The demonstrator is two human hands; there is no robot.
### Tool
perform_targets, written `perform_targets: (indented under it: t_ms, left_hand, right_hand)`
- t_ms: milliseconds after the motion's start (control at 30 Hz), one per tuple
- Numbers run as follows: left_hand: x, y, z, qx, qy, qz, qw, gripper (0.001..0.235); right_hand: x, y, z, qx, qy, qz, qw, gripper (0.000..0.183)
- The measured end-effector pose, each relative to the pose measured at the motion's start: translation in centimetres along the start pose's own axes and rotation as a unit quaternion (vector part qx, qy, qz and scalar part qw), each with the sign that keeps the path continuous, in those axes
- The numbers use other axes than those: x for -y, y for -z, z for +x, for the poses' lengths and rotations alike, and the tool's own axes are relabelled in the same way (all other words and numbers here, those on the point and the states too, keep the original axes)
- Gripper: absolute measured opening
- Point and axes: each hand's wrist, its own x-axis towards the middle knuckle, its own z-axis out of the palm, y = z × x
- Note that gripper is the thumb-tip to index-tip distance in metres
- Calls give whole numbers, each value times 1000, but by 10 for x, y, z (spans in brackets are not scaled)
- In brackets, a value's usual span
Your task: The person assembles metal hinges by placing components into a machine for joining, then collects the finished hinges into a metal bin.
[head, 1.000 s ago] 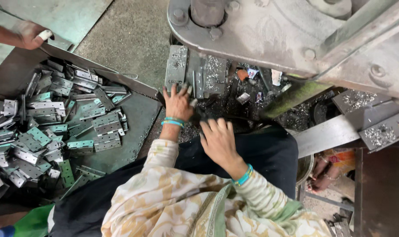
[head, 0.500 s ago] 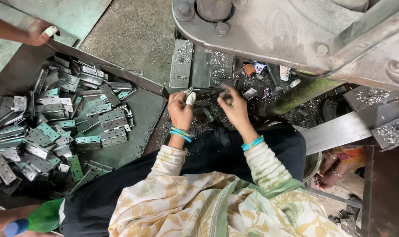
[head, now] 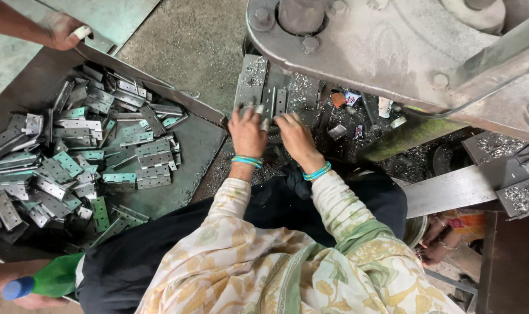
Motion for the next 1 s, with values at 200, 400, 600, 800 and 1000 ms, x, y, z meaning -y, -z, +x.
perform_targets:
  t_ms: [200, 400, 600, 800, 1000]
  left_hand:
    - [-5, -31, -7, 115, -31, 146, 982, 40]
    - [-6, -45, 5, 136, -35, 189, 972, 36]
    - [-2, -45, 5, 113, -37, 158, 980, 42]
    - [9, -66, 23, 101, -50, 136, 984, 38]
    - [12, -83, 39, 130, -30, 126, 983, 38]
  right_hand:
    - [33, 54, -38, 211, -120, 31, 970, 47]
    - [59, 30, -115, 270, -205, -32, 940, 74]
    - [59, -16, -183, 228, -242, -17, 943, 75]
    - [47, 13, -132, 284, -251, -35, 925, 76]
    - [50, -8, -151, 240, -238, -45, 940, 77]
